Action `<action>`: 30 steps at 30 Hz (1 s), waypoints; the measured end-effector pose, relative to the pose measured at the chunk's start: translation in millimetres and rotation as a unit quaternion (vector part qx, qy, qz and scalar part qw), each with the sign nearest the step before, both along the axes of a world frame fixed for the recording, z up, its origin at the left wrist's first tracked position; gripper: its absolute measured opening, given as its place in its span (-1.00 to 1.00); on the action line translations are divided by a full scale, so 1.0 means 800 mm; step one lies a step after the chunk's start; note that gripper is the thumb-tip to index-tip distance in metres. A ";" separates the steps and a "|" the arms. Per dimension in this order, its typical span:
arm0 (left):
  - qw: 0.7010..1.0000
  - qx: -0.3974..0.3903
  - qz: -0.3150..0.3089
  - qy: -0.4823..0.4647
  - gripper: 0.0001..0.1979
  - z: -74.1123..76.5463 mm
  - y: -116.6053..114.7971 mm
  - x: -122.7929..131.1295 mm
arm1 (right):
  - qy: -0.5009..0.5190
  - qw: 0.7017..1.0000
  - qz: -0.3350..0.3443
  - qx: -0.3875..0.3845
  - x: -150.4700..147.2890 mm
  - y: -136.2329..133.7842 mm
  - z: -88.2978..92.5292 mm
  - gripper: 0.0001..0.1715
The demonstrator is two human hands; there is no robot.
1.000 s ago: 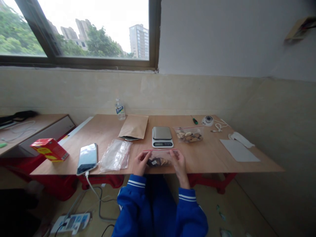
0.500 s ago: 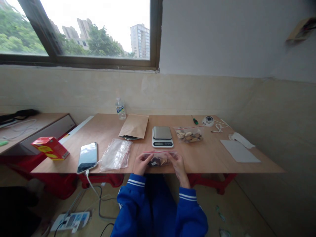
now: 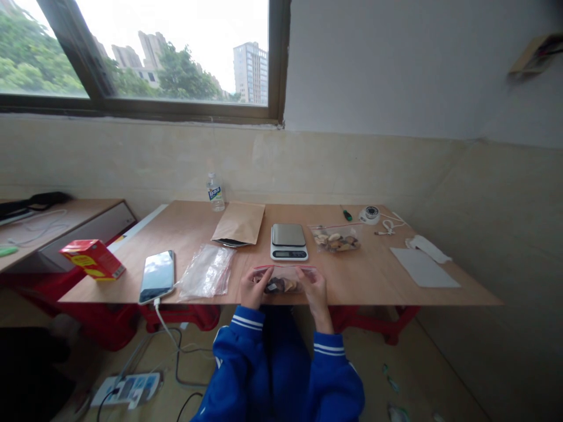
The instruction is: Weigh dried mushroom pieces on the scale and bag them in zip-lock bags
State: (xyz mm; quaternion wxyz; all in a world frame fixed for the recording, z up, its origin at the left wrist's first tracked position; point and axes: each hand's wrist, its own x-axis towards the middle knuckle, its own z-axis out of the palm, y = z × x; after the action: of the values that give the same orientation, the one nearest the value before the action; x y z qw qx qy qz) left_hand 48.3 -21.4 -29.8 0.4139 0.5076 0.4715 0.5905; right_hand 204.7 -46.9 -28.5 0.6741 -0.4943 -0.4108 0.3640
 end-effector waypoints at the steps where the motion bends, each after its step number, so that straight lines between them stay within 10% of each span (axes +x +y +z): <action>1: 1.000 -0.012 -0.014 -0.005 -0.69 -0.002 0.001 0.000 | 0.006 1.000 0.008 0.003 0.001 -0.002 0.001 -0.72; 12: 0.987 -0.048 -0.122 -0.092 -0.59 0.017 -0.006 -0.003 | 0.018 0.991 0.130 0.002 0.011 -0.017 0.013 -0.70; 30: 0.999 0.004 -0.042 -0.028 -0.73 0.010 -0.010 0.007 | -0.072 0.994 0.074 0.022 0.012 -0.014 0.018 -0.76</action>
State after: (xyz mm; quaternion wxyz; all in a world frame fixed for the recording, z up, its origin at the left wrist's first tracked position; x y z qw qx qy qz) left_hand 53.7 -29.8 -21.8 0.4490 0.5120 0.4357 0.5886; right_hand 214.0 -58.1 -14.4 0.6244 -0.4724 -0.5020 0.3674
